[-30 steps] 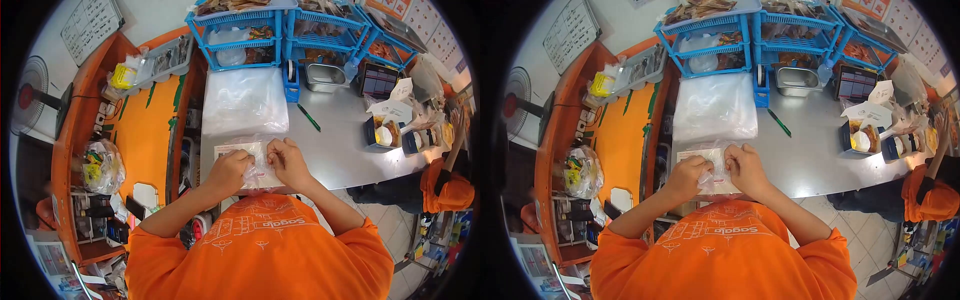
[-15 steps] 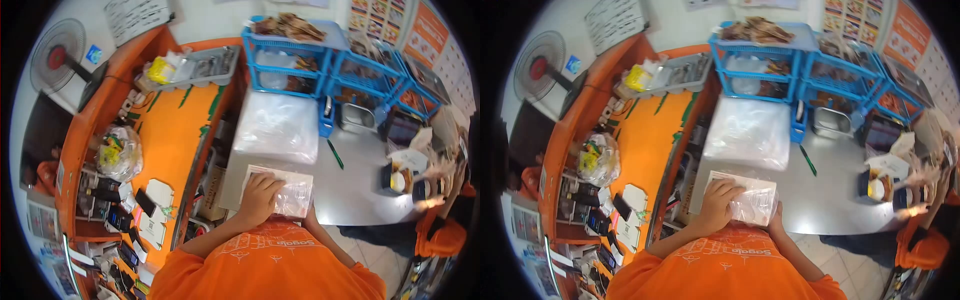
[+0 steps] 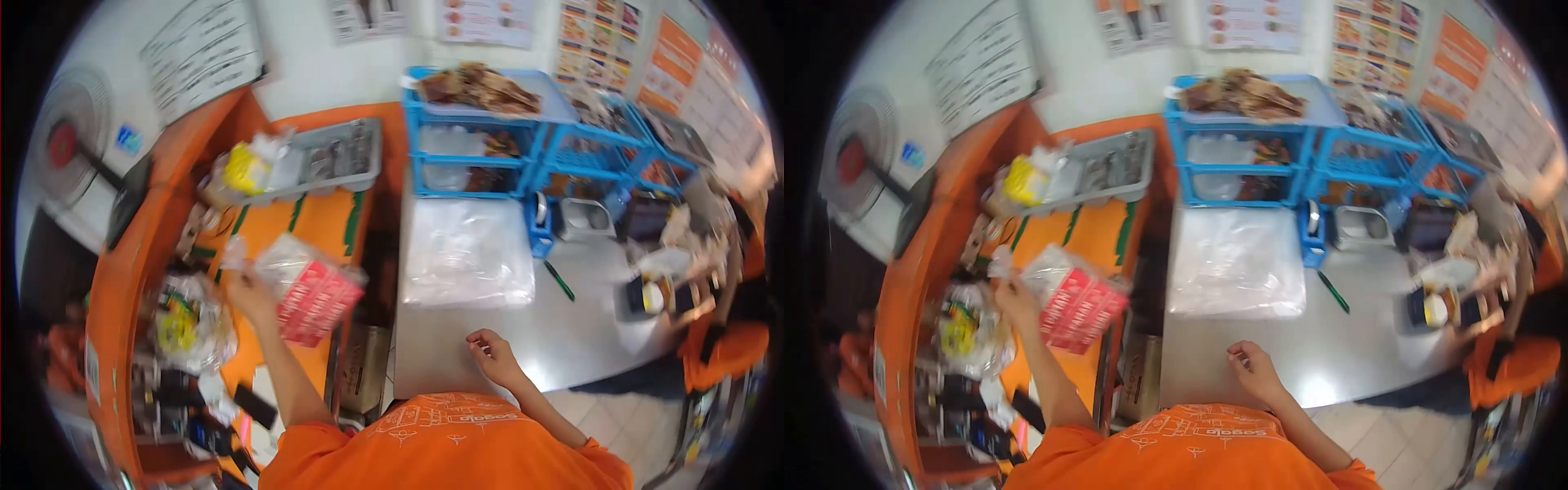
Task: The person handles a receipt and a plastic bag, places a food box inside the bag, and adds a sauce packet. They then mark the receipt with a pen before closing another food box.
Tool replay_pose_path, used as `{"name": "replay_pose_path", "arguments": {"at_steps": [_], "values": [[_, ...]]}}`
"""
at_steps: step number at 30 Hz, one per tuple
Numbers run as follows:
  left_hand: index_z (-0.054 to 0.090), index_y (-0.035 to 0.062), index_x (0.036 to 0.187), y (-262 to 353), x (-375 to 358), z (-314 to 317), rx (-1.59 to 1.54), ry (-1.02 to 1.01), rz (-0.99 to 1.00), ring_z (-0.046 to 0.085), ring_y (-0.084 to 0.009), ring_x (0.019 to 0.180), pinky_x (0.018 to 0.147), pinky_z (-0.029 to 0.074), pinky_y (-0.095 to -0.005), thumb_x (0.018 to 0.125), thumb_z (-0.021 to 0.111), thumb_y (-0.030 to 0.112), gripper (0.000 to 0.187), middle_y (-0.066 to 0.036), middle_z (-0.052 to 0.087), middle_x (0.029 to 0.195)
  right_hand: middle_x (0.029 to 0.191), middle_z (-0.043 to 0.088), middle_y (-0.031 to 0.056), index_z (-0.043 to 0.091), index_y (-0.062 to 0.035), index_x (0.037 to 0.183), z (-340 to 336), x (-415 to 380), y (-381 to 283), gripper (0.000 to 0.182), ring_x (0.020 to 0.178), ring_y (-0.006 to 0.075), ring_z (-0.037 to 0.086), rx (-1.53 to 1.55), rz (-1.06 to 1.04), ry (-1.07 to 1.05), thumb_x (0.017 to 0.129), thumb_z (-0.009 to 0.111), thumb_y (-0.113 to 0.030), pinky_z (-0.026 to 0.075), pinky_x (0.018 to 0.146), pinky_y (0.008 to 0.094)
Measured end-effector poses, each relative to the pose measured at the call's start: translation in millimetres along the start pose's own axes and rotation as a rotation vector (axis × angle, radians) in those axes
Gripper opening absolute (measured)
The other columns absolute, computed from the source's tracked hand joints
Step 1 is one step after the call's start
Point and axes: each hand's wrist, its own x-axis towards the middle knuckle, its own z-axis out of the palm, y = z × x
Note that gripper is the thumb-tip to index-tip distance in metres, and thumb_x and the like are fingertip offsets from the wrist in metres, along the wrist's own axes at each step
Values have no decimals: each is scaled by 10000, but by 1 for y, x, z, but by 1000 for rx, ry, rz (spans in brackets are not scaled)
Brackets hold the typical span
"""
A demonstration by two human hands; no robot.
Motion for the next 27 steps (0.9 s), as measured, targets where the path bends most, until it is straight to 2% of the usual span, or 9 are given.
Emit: {"name": "replay_pose_path", "arguments": {"at_steps": [2,5,6,14,19,20,22,23,27], "values": [[644,-46,838,-99,64,66,-36,154,152,614,-327,748,644,432,-444,815,526,113,199,-241,636,843,896,623,148,604,-5,947,-1,-11,10,195,808,251,613,-189,-81,41,853,573,-174,486,712,334],[634,-37,785,-182,170,122,761,103,216,624,-370,736,653,496,-442,754,558,206,256,-223,630,759,910,618,187,603,-2,911,-5,-25,20,194,841,326,606,-271,15,109,826,575,-175,483,742,384],[642,-28,781,-218,227,152,840,297,136,628,-354,789,701,491,-464,761,537,258,305,-233,636,832,910,618,187,603,-2,911,-8,-29,23,194,841,326,606,-254,63,216,826,575,-175,483,742,384],[670,26,905,-150,321,164,453,47,-123,617,-358,881,780,484,-435,806,545,378,386,-195,644,961,857,600,204,586,6,891,-58,-47,72,207,831,374,586,-435,203,489,771,566,-163,474,757,433],[523,-39,1190,-41,191,188,-200,431,716,537,-350,1072,920,419,-428,894,552,237,405,-221,556,1150,914,565,183,591,-7,894,-120,25,75,153,904,349,551,-743,28,679,763,540,-67,464,786,408],[432,-24,1269,-19,131,197,-419,19,404,465,-327,1157,959,389,-422,880,579,208,476,-207,469,1251,943,564,171,591,-14,896,-126,48,77,148,943,326,546,-798,-27,717,762,541,-51,460,793,398],[451,-24,1219,29,5,198,-611,-325,576,437,-314,1176,1001,344,-401,877,565,151,400,-191,458,1239,975,562,162,571,-14,946,-141,92,87,197,970,323,535,-1004,-39,636,760,561,-78,451,812,408],[477,-24,1176,105,-73,123,-385,-542,703,409,-303,1206,1018,320,-398,840,574,99,371,-185,468,1229,975,562,162,571,-14,946,-143,106,90,197,970,323,535,-1003,-49,639,760,561,-78,451,812,408],[581,14,1023,103,-220,132,-524,-820,625,330,-333,1272,1044,277,-419,742,602,7,282,-179,350,1345,983,570,150,545,-14,981,-150,108,104,207,945,311,550,-1106,68,559,787,517,-81,456,808,409]]}}
